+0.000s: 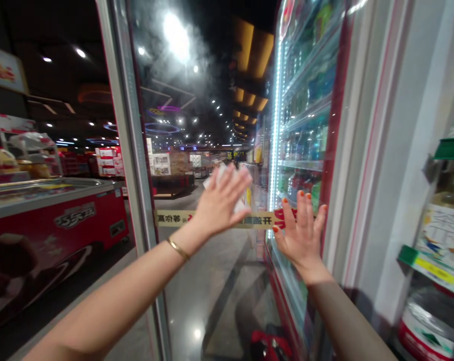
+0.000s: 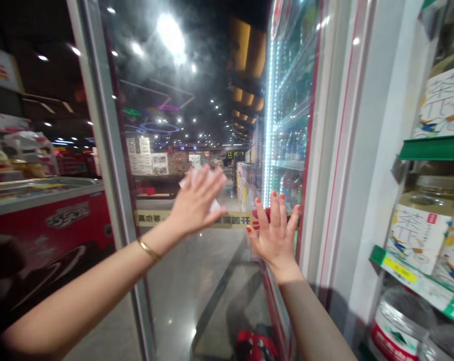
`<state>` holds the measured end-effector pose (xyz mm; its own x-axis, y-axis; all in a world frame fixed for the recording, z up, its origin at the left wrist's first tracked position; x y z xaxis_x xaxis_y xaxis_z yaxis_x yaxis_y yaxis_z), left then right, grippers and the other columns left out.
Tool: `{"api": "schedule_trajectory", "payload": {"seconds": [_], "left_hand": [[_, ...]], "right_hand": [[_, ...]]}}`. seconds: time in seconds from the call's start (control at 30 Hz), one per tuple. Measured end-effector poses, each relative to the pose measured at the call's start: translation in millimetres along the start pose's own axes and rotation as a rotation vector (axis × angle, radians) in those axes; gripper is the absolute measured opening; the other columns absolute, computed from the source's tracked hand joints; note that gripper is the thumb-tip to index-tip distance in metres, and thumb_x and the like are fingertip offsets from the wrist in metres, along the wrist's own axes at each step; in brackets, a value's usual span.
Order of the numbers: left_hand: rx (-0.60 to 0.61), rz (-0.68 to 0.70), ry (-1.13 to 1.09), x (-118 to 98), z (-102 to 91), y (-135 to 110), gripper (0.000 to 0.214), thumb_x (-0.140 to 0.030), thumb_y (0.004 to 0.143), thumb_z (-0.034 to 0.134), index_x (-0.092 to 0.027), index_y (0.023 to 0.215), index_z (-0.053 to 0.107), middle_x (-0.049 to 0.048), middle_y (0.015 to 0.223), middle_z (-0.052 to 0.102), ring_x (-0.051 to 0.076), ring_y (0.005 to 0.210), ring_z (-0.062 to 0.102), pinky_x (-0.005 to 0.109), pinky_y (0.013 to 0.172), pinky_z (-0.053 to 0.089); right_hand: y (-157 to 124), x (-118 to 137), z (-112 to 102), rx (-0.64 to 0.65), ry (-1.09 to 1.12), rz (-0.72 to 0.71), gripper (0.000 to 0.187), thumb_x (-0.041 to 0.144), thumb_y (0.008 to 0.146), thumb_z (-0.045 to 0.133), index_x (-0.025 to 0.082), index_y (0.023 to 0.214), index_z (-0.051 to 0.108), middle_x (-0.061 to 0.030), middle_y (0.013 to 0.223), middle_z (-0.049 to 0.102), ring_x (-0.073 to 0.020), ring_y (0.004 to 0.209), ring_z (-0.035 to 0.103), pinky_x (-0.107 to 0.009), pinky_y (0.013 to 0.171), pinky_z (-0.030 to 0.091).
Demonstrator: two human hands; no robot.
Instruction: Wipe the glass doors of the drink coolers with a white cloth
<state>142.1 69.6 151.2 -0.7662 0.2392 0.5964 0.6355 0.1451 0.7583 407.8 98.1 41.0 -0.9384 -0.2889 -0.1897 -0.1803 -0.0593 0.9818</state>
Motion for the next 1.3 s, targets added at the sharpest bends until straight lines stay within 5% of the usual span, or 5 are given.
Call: {"api": "schedule_trajectory", "payload": {"seconds": [0.17,0.73,0.93,1.13,1.3], "left_hand": [[0.075,0.125,-0.031,-33.0,14.2,-130.1,0.080,-0.066,0.106,0.051,-0.032,0.175,0.030,-0.0044,0.181,0.029,0.019,0.174,-0.007,0.048,0.145,-0.006],[0.026,-0.782,-0.010,-46.8,13.8,-201.2,0.086,-0.039,0.110,0.047,-0.024,0.178,-0.002,0.0088,0.185,0.005,0.028,0.173,-0.012,0.066,0.142,0.000],[0.109,-0.087,-0.052,-97.2,12.3,-248.4,0.080,-0.062,0.105,0.058,-0.041,0.175,0.025,-0.0096,0.180,0.032,0.012,0.174,0.004,0.037,0.145,0.002],[0.056,-0.662,0.012,-21.0,10.7,-214.1,0.090,-0.044,0.108,0.052,-0.022,0.178,-0.001,0.0112,0.185,0.011,0.029,0.173,-0.010,0.067,0.142,0.007],[0.098,-0.286,0.047,-109.7,11.2,-251.2,0.074,-0.055,0.099,0.058,-0.036,0.169,0.043,-0.0086,0.182,0.020,0.023,0.174,0.003,0.047,0.147,0.002]], "right_hand": [[2.6,25.3,-10.1,0.093,-0.032,-0.030,0.096,0.044,0.100,0.066,0.028,0.179,0.015,-0.0129,0.188,0.000,-0.0465,0.173,0.004,-0.085,0.130,0.007],[13.1,79.0,11.3,0.170,0.049,-0.194,0.089,0.051,0.100,0.065,0.038,0.177,0.023,-0.0097,0.181,0.036,-0.0465,0.166,0.031,-0.082,0.130,0.012],[13.9,81.8,11.8,0.148,0.087,-0.209,0.089,0.054,0.100,0.065,0.038,0.177,0.023,-0.0075,0.181,0.037,-0.0416,0.167,0.029,-0.077,0.132,0.016],[13.2,81.7,12.4,0.119,0.050,-0.207,0.087,0.053,0.101,0.063,0.034,0.176,0.026,-0.0088,0.184,0.029,-0.0406,0.171,0.020,-0.079,0.132,0.013],[16.1,82.3,10.3,0.082,0.067,-0.234,0.078,0.052,0.105,0.059,0.030,0.175,0.032,-0.0047,0.187,0.017,-0.0348,0.174,0.011,-0.071,0.138,0.005]]}}
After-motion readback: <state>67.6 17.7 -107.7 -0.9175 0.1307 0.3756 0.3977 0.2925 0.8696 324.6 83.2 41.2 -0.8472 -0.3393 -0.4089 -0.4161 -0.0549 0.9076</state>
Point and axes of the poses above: each hand's wrist, its own y-axis towards the middle knuckle, its own z-axis out of the palm, x = y × z, the point moved 1 cm from there along y, towards the middle knuckle
